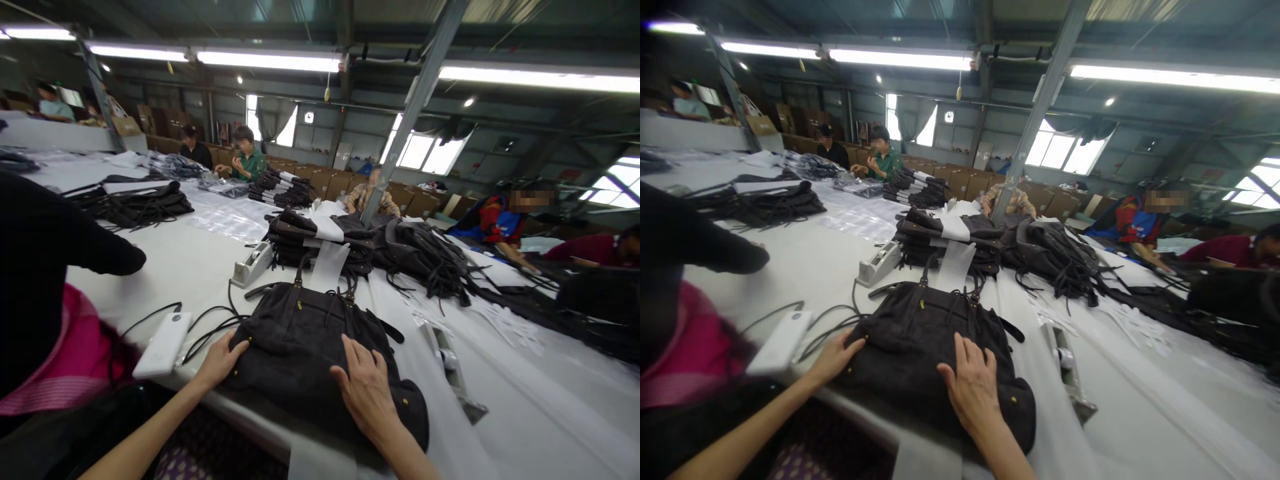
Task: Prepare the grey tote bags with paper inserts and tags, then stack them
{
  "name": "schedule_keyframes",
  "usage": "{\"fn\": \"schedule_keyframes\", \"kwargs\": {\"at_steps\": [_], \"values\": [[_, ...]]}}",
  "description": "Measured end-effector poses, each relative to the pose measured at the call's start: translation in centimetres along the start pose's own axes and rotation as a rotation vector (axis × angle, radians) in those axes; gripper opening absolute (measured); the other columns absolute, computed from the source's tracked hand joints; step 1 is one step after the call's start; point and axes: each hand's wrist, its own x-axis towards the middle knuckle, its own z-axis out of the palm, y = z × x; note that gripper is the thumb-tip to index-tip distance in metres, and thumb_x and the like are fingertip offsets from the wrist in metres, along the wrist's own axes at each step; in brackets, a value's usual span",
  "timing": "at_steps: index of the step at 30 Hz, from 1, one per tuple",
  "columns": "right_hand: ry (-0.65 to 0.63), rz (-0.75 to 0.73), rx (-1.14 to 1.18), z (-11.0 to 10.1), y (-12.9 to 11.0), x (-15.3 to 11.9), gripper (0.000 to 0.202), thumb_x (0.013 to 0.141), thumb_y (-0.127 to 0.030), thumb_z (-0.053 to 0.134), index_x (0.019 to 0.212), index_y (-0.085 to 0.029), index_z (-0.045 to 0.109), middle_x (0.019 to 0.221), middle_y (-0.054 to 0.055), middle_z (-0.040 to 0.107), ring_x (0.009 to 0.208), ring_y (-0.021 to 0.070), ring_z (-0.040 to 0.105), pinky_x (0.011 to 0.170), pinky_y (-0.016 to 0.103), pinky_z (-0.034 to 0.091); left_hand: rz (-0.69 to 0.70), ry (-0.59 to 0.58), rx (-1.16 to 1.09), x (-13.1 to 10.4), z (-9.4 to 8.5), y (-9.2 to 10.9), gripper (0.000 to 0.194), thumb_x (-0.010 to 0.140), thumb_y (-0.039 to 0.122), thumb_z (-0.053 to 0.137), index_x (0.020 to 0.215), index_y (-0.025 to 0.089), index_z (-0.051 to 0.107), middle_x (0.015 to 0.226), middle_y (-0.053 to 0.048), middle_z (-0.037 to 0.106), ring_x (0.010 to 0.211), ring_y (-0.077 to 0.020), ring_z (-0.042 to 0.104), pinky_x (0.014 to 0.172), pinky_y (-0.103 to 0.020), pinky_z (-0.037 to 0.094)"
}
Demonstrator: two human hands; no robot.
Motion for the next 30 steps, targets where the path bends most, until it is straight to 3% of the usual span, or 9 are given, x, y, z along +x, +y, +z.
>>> {"fn": "schedule_keyframes", "kwargs": {"at_steps": [3,6,10,14,17,20,24,27,30], "values": [[0.078,-0.123,0.029,-0.3,-5.6,2.3,0.064,0.093,-0.052,0.035,0.146,-0.017,0.026,0.144,0.016,0.038,0.132,0.0352,0.031,0.108,0.061,0.009,-0.004,-0.023,0.000,0.3,0.0,0.0,0.039,0.079,0.053,0.051,0.093,0.019,0.062,0.088,-0.005,0.069,0.088,-0.0257,0.064,0.078,-0.035,0.048],[0.024,-0.205,0.059,3.8,-8.5,3.8,0.061,0.091,-0.053,0.038,0.146,-0.031,0.023,0.151,0.009,0.028,0.136,0.0369,0.023,0.106,0.065,0.003,-0.003,-0.051,-0.006,0.5,0.0,0.2,0.038,0.081,0.052,0.049,0.095,0.019,0.062,0.091,-0.005,0.069,0.086,-0.0248,0.064,0.074,-0.034,0.049],[-0.059,0.025,0.084,11.4,-7.2,4.8,0.055,0.094,-0.047,0.035,0.144,-0.024,0.031,0.142,0.014,0.042,0.130,0.0345,0.034,0.106,0.060,0.016,-0.009,-0.049,0.082,0.0,-0.2,0.8,0.033,0.087,0.048,0.043,0.097,0.020,0.057,0.086,-0.006,0.069,0.084,-0.0245,0.065,0.071,-0.034,0.049],[-0.037,0.061,0.087,14.1,-5.9,4.9,0.058,0.094,-0.045,0.035,0.146,-0.021,0.025,0.138,0.014,0.045,0.129,0.0317,0.036,0.108,0.057,0.016,0.098,0.079,0.415,-1.3,-0.9,3.0,0.036,0.090,0.046,0.041,0.112,0.019,0.053,0.090,-0.010,0.067,0.086,-0.0272,0.064,0.073,-0.038,0.049],[-0.043,0.096,0.076,14.0,-6.2,4.8,0.061,0.094,-0.047,0.035,0.146,-0.020,0.023,0.138,0.015,0.044,0.128,0.0304,0.037,0.109,0.056,0.017,0.473,0.140,0.611,-1.8,-0.1,5.1,0.044,0.091,0.041,0.043,0.130,0.021,0.046,0.126,-0.014,0.056,0.116,-0.0282,0.052,0.099,-0.046,0.039],[-0.100,0.086,0.072,13.3,-6.5,4.7,0.059,0.094,-0.043,0.036,0.146,-0.017,0.024,0.139,0.016,0.043,0.129,0.0295,0.036,0.109,0.054,0.019,0.801,-0.035,0.696,-1.8,2.6,5.3,0.050,0.092,0.040,0.042,0.140,0.029,0.036,0.146,-0.007,0.038,0.135,-0.0279,0.031,0.111,-0.051,0.020],[-0.137,-0.084,0.058,9.7,-6.6,3.4,0.055,0.093,-0.031,0.041,0.142,-0.010,0.031,0.146,0.020,0.034,0.136,0.0299,0.027,0.110,0.051,0.021,0.806,-0.122,0.781,-1.5,6.0,2.2,0.055,0.094,0.043,0.034,0.146,0.032,0.022,0.151,-0.003,0.030,0.137,-0.0291,0.026,0.109,-0.052,0.018],[-0.054,-0.322,0.039,5.5,-5.7,1.0,0.050,0.094,-0.028,0.039,0.141,-0.014,0.033,0.151,0.015,0.027,0.141,0.0272,0.016,0.113,0.053,0.010,0.765,-0.152,0.795,-1.4,6.3,0.5,0.056,0.094,0.045,0.032,0.146,0.034,0.015,0.154,-0.002,0.022,0.138,-0.0294,0.024,0.109,-0.051,0.019],[0.047,-0.434,0.020,3.5,-1.8,-1.3,0.046,0.095,-0.030,0.037,0.140,-0.025,0.036,0.149,0.008,0.032,0.140,0.0247,0.021,0.113,0.057,-0.002,0.762,-0.163,0.814,-1.6,5.9,0.4,0.056,0.095,0.044,0.032,0.146,0.034,0.014,0.155,-0.002,0.019,0.139,-0.0297,0.022,0.109,-0.051,0.019]]}}
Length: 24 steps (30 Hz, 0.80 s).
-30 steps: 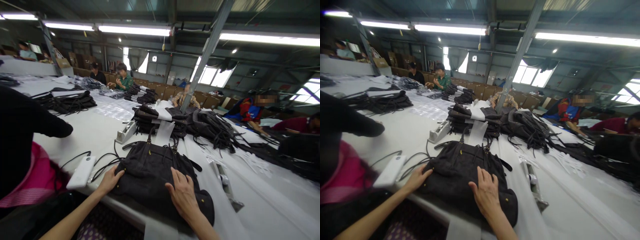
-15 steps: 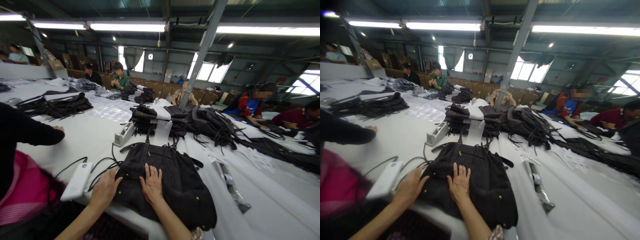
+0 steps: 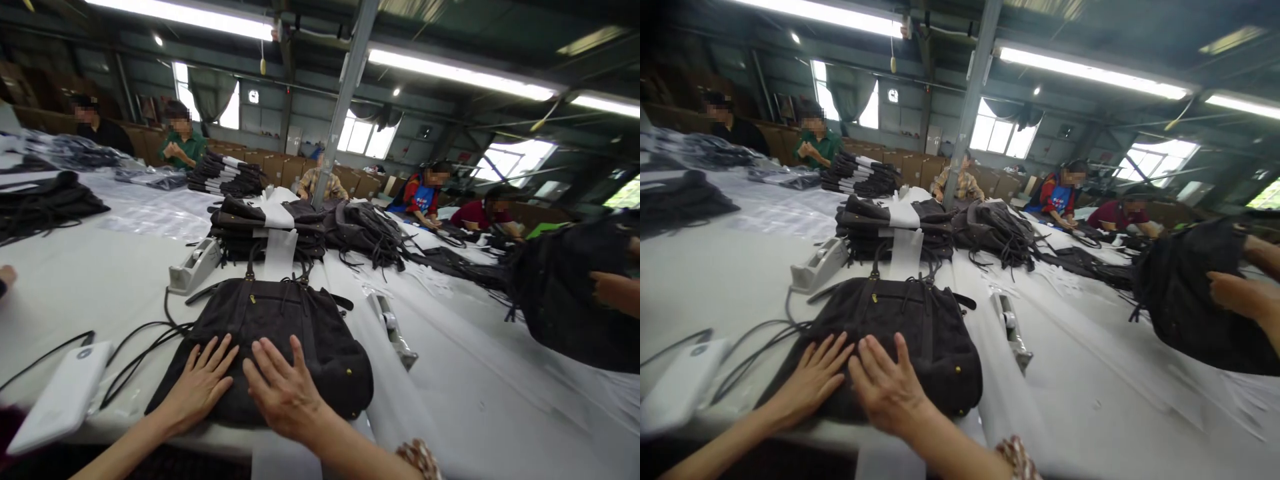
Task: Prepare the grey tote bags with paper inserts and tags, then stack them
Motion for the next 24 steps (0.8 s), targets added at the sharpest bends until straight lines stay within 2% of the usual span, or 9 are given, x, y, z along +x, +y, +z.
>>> {"fn": "schedule_keyframes", "kwargs": {"at_steps": [2,5,9,13,15,17,19,21,24], "values": [[0.043,0.151,-0.026,0.5,3.2,-2.5,0.043,0.094,-0.032,0.041,0.137,-0.027,0.042,0.142,0.007,0.044,0.135,0.0258,0.031,0.113,0.056,0.000,-0.001,-0.016,0.012,-0.1,-0.4,0.2,0.056,0.095,0.042,0.033,0.146,0.034,0.014,0.155,-0.003,0.017,0.140,-0.0301,0.020,0.109,-0.052,0.019],[0.030,0.521,-0.023,3.0,7.7,-5.1,0.044,0.092,-0.034,0.043,0.132,-0.016,0.048,0.132,0.014,0.053,0.129,0.0301,0.039,0.111,0.058,0.010,-0.001,-0.026,0.010,-0.1,-0.6,0.7,0.054,0.095,0.041,0.034,0.146,0.036,0.016,0.156,-0.003,0.015,0.140,-0.0305,0.020,0.109,-0.052,0.019],[0.107,0.618,0.208,5.0,10.0,-6.0,0.040,0.096,-0.031,0.031,0.125,-0.014,0.053,0.124,0.012,0.060,0.119,0.0248,0.050,0.112,0.055,0.016,-0.002,0.000,0.007,-0.1,-0.6,1.0,0.051,0.095,0.041,0.034,0.144,0.039,0.020,0.156,-0.002,0.016,0.139,-0.0300,0.023,0.109,-0.050,0.020],[0.276,0.790,0.438,2.6,10.2,-5.6,0.045,0.099,-0.034,0.019,0.121,-0.017,0.054,0.109,0.009,0.067,0.105,0.0192,0.060,0.097,0.039,0.043,0.016,0.024,0.034,-0.3,-0.7,1.0,0.052,0.094,0.041,0.035,0.144,0.039,0.020,0.155,-0.002,0.017,0.139,-0.0288,0.024,0.109,-0.049,0.020],[0.367,0.859,0.508,0.6,10.2,-5.3,0.046,0.099,-0.036,0.017,0.121,-0.019,0.054,0.104,0.007,0.069,0.100,0.0185,0.062,0.089,0.035,0.048,0.030,0.028,0.054,-0.4,-0.7,1.0,0.053,0.094,0.040,0.036,0.144,0.039,0.019,0.155,-0.003,0.016,0.139,-0.0281,0.023,0.109,-0.048,0.019],[0.434,0.791,0.454,-0.9,10.1,-5.2,0.045,0.099,-0.036,0.017,0.123,-0.021,0.053,0.107,0.008,0.067,0.103,0.0191,0.060,0.092,0.037,0.046,0.038,0.031,0.066,-0.5,-0.8,1.0,0.054,0.094,0.039,0.037,0.145,0.038,0.019,0.156,-0.003,0.015,0.140,-0.0275,0.022,0.109,-0.047,0.018],[0.410,0.580,0.280,-1.1,10.0,-5.5,0.042,0.097,-0.036,0.024,0.125,-0.020,0.052,0.113,0.009,0.064,0.111,0.0222,0.055,0.100,0.043,0.039,0.044,0.041,0.062,-0.5,-0.8,1.0,0.054,0.094,0.038,0.037,0.145,0.038,0.020,0.156,-0.003,0.015,0.139,-0.0273,0.023,0.110,-0.047,0.017],[0.336,0.400,0.099,0.2,10.1,-6.1,0.040,0.095,-0.035,0.031,0.123,-0.018,0.054,0.107,0.010,0.065,0.106,0.0244,0.056,0.102,0.047,0.035,0.044,0.053,0.047,-0.4,-0.8,1.0,0.054,0.093,0.039,0.039,0.144,0.037,0.022,0.156,-0.003,0.016,0.139,-0.0276,0.024,0.111,-0.046,0.016],[0.218,0.360,-0.024,3.2,10.7,-6.8,0.036,0.094,-0.028,0.033,0.115,-0.014,0.059,0.089,0.010,0.065,0.089,0.0228,0.058,0.096,0.047,0.039,0.037,0.061,0.038,-0.4,-0.7,1.1,0.054,0.093,0.039,0.039,0.144,0.037,0.023,0.155,-0.002,0.017,0.139,-0.0278,0.023,0.111,-0.047,0.016]]}}
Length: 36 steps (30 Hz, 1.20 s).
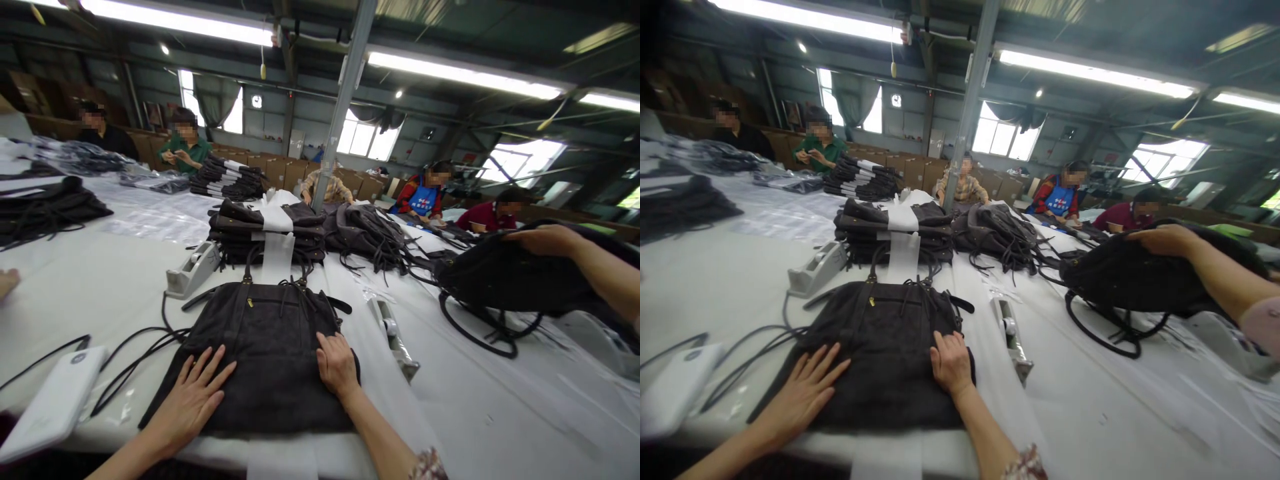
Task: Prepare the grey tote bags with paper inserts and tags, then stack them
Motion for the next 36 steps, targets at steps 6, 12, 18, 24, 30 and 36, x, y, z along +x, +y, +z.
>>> {"fn": "schedule_keyframes", "kwargs": {"at_steps": [6,12,18,24,30,36], "values": [[-0.009,-0.055,0.090,0.1,0.4,0.0,0.032,0.095,-0.033,0.038,0.113,-0.015,0.057,0.107,0.012,0.061,0.105,0.0238,0.052,0.094,0.041,0.042,-0.018,-0.005,0.002,0.0,-0.9,0.1,0.054,0.093,0.039,0.039,0.145,0.035,0.023,0.155,-0.003,0.018,0.139,-0.0263,0.021,0.111,-0.048,0.019],[-0.479,-0.148,0.240,-6.0,-1.3,1.6,0.068,0.070,-0.062,0.067,0.123,-0.021,0.052,0.116,0.009,0.058,0.105,0.0258,0.053,0.095,0.041,0.040,0.042,-0.107,-0.111,2.4,-5.2,-1.5,0.097,0.069,0.070,0.060,0.147,0.025,0.021,0.150,-0.010,0.032,0.137,-0.0322,0.025,0.113,-0.053,0.013],[-0.735,-0.081,0.121,-7.2,-3.7,2.4,0.081,0.046,-0.056,0.083,0.113,-0.020,0.057,0.111,0.008,0.057,0.097,0.0280,0.053,0.084,0.038,0.042,0.015,-0.327,-0.102,4.8,-6.7,-0.7,0.133,0.038,0.077,0.071,0.147,0.017,0.022,0.146,-0.024,0.032,0.133,-0.0411,0.030,0.110,-0.057,0.018],[-0.736,-0.006,0.098,-6.9,-5.2,3.0,0.034,0.065,-0.034,0.079,0.091,-0.022,0.060,0.093,0.002,0.061,0.086,0.0196,0.056,0.072,0.028,0.039,-0.006,-0.397,-0.157,4.2,-6.1,-0.1,0.130,0.040,0.063,0.082,0.147,0.022,0.020,0.142,-0.024,0.036,0.125,-0.0409,0.042,0.102,-0.047,0.035],[-0.617,0.017,0.115,-8.0,-4.8,5.6,0.017,0.075,-0.025,0.070,0.087,-0.022,0.057,0.086,-0.001,0.061,0.082,0.0159,0.056,0.068,0.025,0.035,0.070,-0.398,-0.272,3.8,-8.9,-2.2,0.133,0.049,0.073,0.070,0.149,0.020,0.001,0.146,-0.018,0.032,0.129,-0.0354,0.038,0.106,-0.043,0.031],[-0.594,0.011,0.111,-9.0,-4.5,6.7,0.021,0.073,-0.026,0.072,0.088,-0.023,0.058,0.088,-0.001,0.060,0.082,0.0160,0.056,0.068,0.025,0.036,-0.072,-0.361,-0.184,3.5,-9.8,-2.4,0.125,0.049,0.058,0.079,0.147,0.016,0.014,0.115,-0.015,0.058,0.099,-0.0308,0.057,0.087,-0.038,0.044]]}}
